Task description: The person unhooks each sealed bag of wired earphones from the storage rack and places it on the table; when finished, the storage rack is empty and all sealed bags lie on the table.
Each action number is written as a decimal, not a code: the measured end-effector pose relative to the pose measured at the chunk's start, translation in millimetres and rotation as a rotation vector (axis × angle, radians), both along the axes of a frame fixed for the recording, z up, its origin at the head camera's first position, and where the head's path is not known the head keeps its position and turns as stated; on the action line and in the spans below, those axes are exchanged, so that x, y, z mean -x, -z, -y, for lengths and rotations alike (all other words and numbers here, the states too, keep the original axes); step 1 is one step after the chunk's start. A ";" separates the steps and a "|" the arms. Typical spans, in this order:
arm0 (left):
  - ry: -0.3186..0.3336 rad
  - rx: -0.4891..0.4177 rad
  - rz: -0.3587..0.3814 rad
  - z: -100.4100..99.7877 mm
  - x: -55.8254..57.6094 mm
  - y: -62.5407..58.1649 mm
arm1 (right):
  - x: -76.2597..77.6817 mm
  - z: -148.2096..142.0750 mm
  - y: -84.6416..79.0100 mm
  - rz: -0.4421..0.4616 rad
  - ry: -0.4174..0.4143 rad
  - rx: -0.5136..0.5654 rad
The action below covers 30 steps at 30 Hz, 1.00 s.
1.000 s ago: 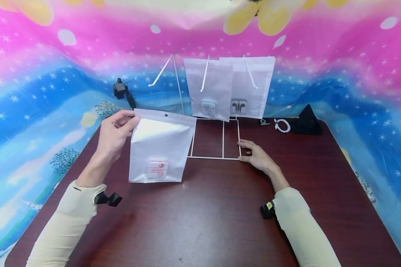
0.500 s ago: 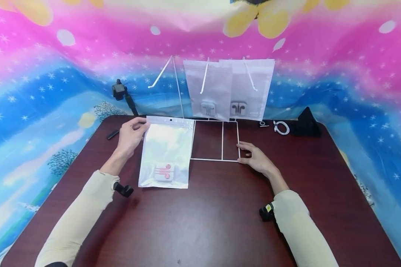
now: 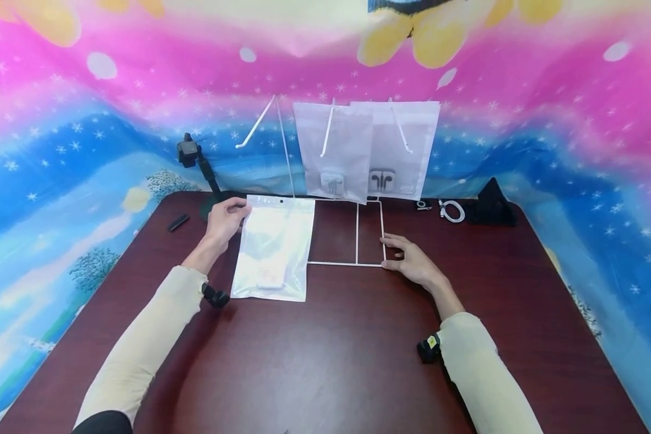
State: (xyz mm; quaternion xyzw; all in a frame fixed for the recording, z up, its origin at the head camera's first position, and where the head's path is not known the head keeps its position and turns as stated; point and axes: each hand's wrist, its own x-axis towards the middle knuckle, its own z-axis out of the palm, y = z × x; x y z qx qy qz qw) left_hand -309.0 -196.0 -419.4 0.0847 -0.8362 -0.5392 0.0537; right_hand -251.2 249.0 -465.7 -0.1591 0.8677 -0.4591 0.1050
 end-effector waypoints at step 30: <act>-0.103 0.117 0.082 -8.5 24.9 34.5 | 0.8 1.3 0.3 -0.016 0.014 -0.011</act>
